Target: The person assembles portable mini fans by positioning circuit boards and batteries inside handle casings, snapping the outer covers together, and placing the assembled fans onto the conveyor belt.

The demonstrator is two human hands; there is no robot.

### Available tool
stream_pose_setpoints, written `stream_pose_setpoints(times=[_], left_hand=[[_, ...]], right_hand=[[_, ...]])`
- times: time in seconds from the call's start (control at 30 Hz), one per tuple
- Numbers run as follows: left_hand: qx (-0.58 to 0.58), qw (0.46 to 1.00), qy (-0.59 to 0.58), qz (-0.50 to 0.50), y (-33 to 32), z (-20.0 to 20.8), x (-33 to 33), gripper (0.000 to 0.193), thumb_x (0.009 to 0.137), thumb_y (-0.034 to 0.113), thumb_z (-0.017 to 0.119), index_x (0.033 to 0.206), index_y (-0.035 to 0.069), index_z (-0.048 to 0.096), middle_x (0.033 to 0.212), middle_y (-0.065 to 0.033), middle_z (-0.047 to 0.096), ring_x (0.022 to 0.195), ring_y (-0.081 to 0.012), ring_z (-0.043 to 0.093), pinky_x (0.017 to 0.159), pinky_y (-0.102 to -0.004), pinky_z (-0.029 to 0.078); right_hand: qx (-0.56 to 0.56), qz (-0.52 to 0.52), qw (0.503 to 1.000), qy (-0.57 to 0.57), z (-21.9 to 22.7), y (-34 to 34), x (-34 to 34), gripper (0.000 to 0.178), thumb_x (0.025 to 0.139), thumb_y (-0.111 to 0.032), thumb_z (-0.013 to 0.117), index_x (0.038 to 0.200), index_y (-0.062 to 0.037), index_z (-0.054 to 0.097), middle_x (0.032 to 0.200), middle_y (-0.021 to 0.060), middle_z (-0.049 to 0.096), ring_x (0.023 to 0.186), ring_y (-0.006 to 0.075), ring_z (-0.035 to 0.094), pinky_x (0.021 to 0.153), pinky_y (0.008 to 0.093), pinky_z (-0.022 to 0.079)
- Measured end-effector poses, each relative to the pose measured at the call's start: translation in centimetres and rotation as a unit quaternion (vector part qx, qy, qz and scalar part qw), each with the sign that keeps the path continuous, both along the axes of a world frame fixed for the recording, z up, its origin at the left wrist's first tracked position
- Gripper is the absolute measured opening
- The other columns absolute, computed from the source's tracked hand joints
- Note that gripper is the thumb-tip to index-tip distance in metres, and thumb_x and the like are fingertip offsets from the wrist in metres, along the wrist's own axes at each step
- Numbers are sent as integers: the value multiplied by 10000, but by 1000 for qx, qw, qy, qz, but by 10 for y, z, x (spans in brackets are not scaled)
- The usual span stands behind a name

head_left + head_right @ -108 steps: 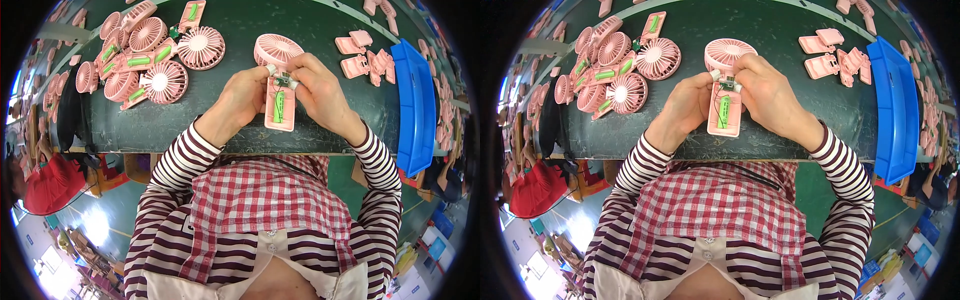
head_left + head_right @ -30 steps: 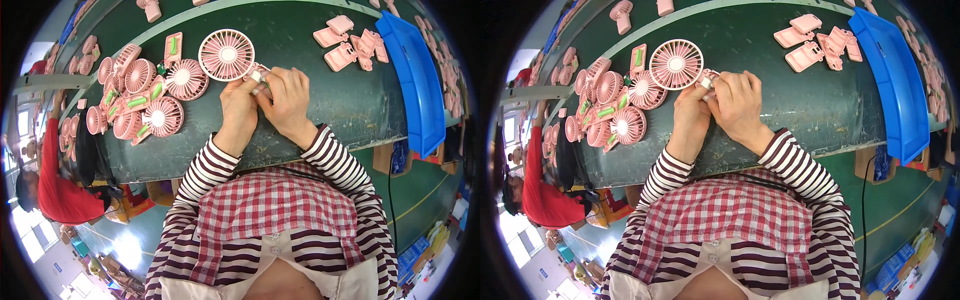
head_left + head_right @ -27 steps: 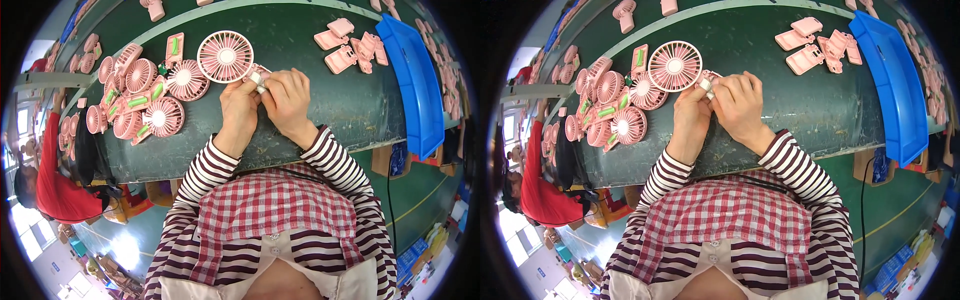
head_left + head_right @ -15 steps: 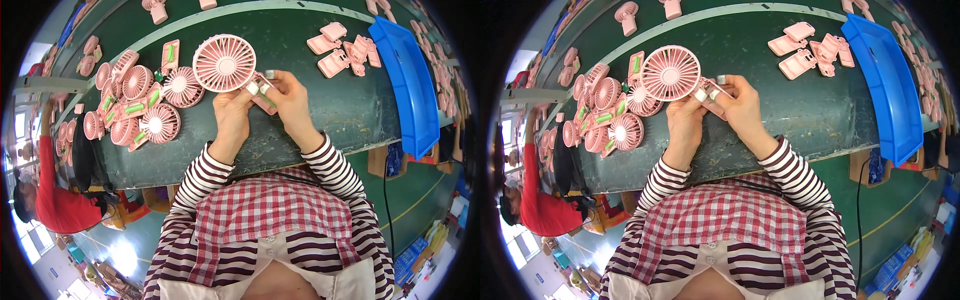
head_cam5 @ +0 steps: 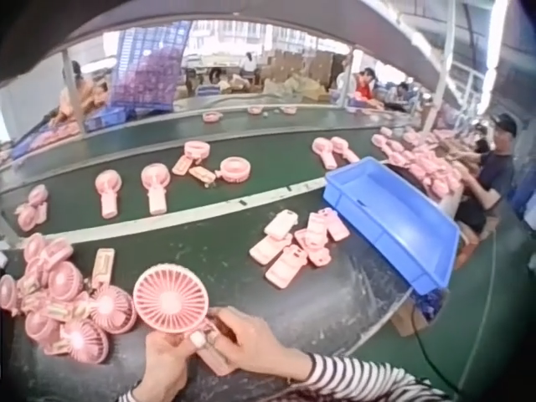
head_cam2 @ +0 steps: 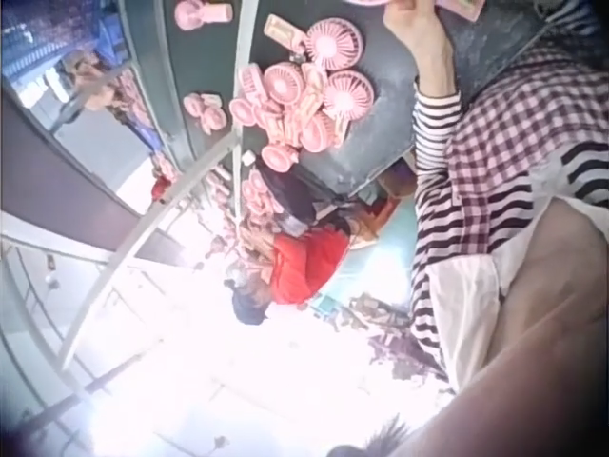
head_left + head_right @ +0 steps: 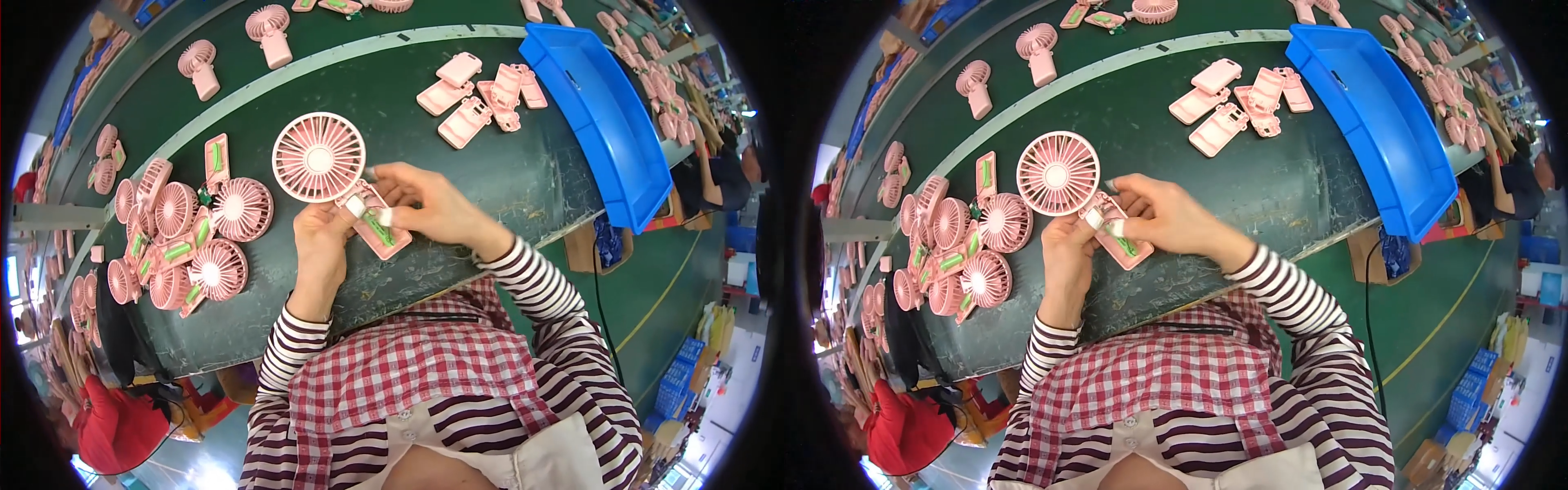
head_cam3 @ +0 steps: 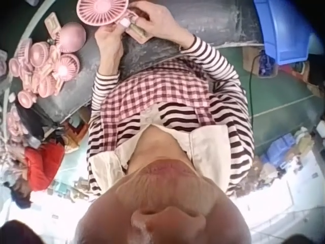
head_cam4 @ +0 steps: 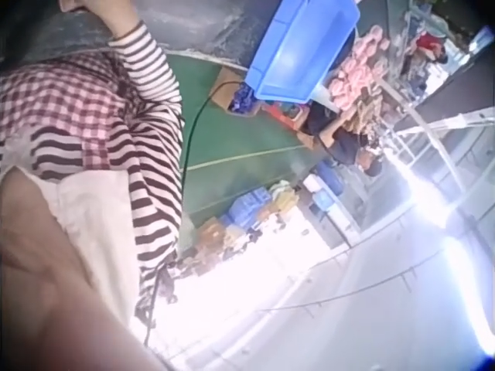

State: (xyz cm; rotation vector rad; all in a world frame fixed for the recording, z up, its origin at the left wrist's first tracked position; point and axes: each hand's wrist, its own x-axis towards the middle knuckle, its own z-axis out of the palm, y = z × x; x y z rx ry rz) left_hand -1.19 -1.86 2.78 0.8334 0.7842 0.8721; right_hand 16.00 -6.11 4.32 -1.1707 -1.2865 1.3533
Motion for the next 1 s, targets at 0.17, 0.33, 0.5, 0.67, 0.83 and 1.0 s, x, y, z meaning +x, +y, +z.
stream_pose_setpoints(times=[0.17,0.33,0.5,0.67,0.83,1.0], left_hand=[[-72,997,40,-14,6,0,-7,162,832,4,524,973,-46,586,886,-99,640,756,-164,630,668,-286,536],[-108,992,56,-45,-2,-1,-11,154,829,24,548,960,-45,593,869,-91,637,755,-160,627,670,-291,531],[-152,983,77,-64,-5,-4,-17,174,828,59,574,959,-51,599,880,-91,630,767,-177,626,688,-298,524],[-163,983,77,-44,-7,-16,-24,204,816,74,584,979,-48,600,895,-94,627,775,-184,625,691,-296,519],[-180,980,62,-55,-6,-3,-24,180,826,83,558,954,-42,583,877,-102,620,761,-179,624,691,-300,518],[-202,977,48,-45,-11,-4,-25,175,829,76,541,953,-43,575,882,-108,621,762,-182,626,698,-303,517]], right_hand=[[137,-290,793,-518,14,50,58,431,766,-303,624,1034,28,561,890,213,606,831,275,621,716,357,488],[-38,-326,647,-689,14,121,112,411,775,-396,595,880,1,605,828,208,638,782,329,637,693,397,494],[-49,-234,682,-691,-12,128,106,373,712,-307,632,961,-32,597,931,158,628,862,323,617,744,412,494],[62,-142,628,-762,-18,115,78,396,686,-263,629,1039,-95,570,1018,87,605,965,302,539,785,461,415],[116,-119,674,-720,-14,112,94,465,721,-313,629,1129,-103,555,1070,86,605,955,301,543,778,445,433],[171,-175,733,-635,-2,87,71,544,698,-287,661,1172,-51,535,982,99,627,843,235,580,704,340,453]])
